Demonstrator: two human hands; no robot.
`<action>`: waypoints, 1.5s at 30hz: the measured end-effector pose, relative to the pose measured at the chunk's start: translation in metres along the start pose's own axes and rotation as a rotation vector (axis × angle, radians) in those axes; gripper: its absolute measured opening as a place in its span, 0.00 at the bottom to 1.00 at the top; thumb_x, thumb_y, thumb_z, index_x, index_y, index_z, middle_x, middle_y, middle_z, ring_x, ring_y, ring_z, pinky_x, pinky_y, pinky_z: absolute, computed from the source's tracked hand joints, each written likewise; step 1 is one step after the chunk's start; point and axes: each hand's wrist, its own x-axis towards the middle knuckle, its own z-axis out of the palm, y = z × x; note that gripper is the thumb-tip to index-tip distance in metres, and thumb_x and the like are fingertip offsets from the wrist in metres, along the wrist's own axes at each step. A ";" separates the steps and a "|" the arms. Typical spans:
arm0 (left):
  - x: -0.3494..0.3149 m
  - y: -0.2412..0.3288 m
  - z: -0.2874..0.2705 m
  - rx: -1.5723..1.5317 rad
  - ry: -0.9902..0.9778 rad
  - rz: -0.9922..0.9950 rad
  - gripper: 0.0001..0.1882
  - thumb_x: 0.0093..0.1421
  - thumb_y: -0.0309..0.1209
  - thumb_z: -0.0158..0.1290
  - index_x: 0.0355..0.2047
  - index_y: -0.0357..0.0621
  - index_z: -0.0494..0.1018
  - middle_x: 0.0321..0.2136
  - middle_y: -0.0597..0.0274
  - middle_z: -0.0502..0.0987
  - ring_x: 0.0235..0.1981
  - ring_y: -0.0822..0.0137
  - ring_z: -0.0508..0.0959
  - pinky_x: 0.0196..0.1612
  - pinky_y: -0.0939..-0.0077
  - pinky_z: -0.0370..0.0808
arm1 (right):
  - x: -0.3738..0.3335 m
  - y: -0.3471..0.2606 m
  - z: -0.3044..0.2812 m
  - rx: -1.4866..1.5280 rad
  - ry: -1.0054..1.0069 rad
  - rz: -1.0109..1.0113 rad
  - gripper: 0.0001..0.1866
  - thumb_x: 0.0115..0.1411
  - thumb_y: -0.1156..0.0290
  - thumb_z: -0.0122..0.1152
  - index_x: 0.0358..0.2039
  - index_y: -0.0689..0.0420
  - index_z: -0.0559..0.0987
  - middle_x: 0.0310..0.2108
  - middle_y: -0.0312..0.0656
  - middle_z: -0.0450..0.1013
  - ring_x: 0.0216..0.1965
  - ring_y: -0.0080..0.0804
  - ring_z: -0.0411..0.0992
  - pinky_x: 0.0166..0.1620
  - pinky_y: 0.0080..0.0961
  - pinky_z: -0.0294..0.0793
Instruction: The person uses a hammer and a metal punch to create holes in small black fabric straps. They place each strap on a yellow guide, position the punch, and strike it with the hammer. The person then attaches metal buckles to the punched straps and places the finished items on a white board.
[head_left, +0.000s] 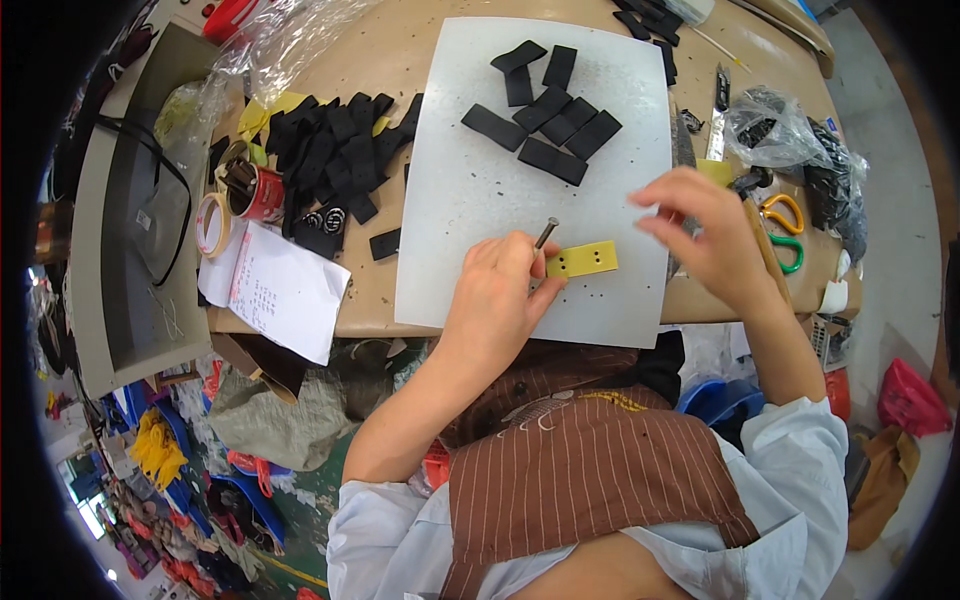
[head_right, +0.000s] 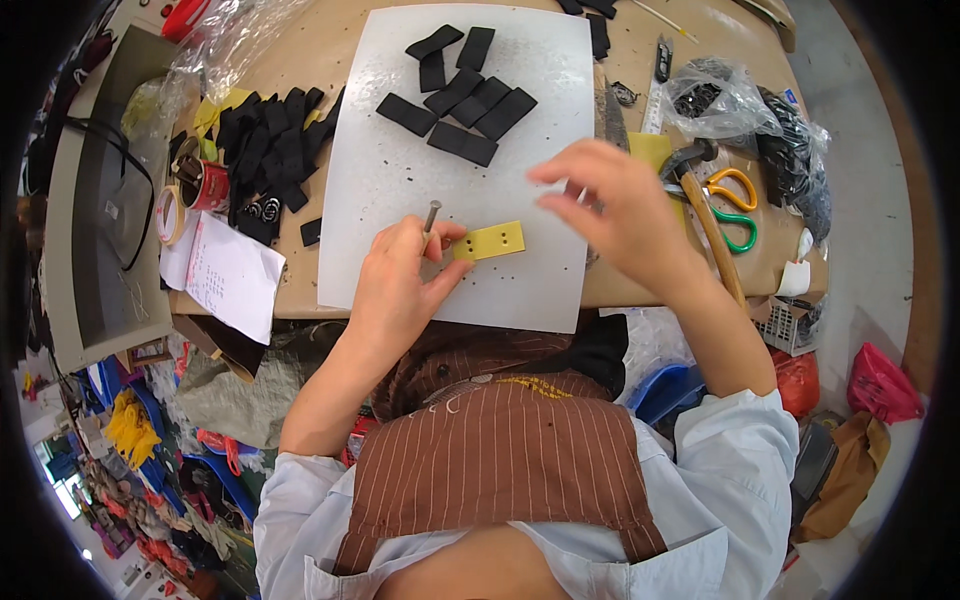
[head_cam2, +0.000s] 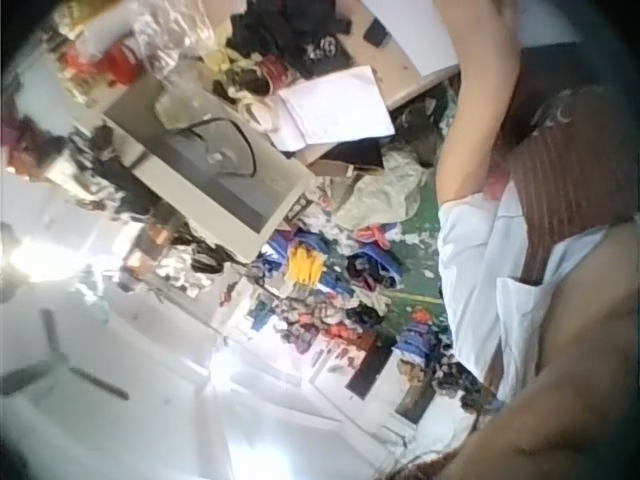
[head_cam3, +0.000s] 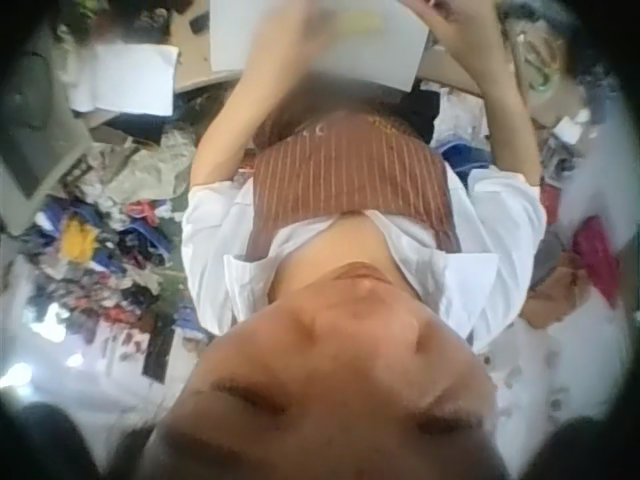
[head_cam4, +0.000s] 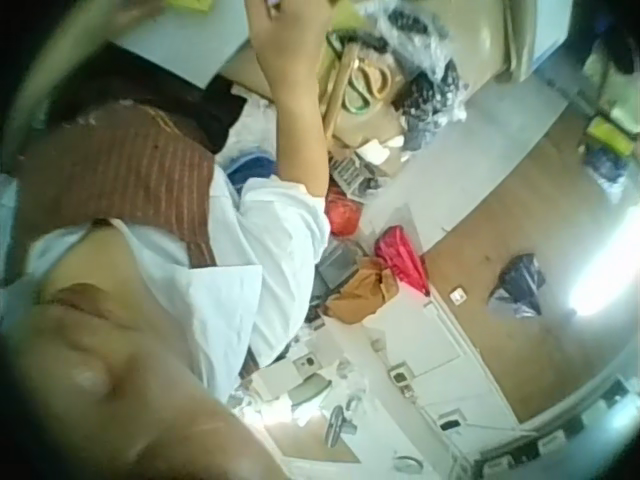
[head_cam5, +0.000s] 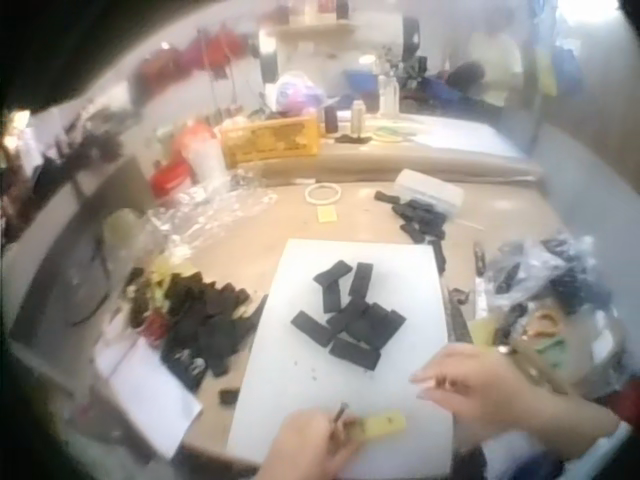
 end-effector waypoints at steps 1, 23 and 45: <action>0.000 0.000 0.000 0.000 0.004 0.008 0.22 0.47 0.23 0.66 0.26 0.42 0.59 0.36 0.58 0.81 0.34 0.55 0.76 0.42 0.64 0.73 | -0.007 0.001 0.000 -0.037 -0.008 -0.101 0.11 0.53 0.77 0.66 0.39 0.58 0.82 0.34 0.39 0.75 0.30 0.27 0.74 0.30 0.22 0.73; 0.030 0.023 -0.010 -0.568 -0.068 -0.135 0.04 0.65 0.20 0.48 0.37 0.33 0.73 0.37 0.59 0.78 0.35 0.72 0.78 0.38 0.80 0.76 | -0.022 0.005 0.031 -0.353 -0.064 -0.326 0.14 0.46 0.78 0.66 0.35 0.50 0.84 0.41 0.36 0.74 0.36 0.34 0.72 0.41 0.32 0.73; 0.021 0.015 0.034 -0.174 0.187 0.195 0.06 0.58 0.26 0.59 0.35 0.39 0.74 0.30 0.56 0.78 0.26 0.56 0.79 0.29 0.70 0.76 | -0.055 0.003 -0.143 0.281 0.605 0.161 0.21 0.73 0.54 0.40 0.43 0.59 0.73 0.25 0.29 0.65 0.18 0.12 0.57 0.20 0.12 0.56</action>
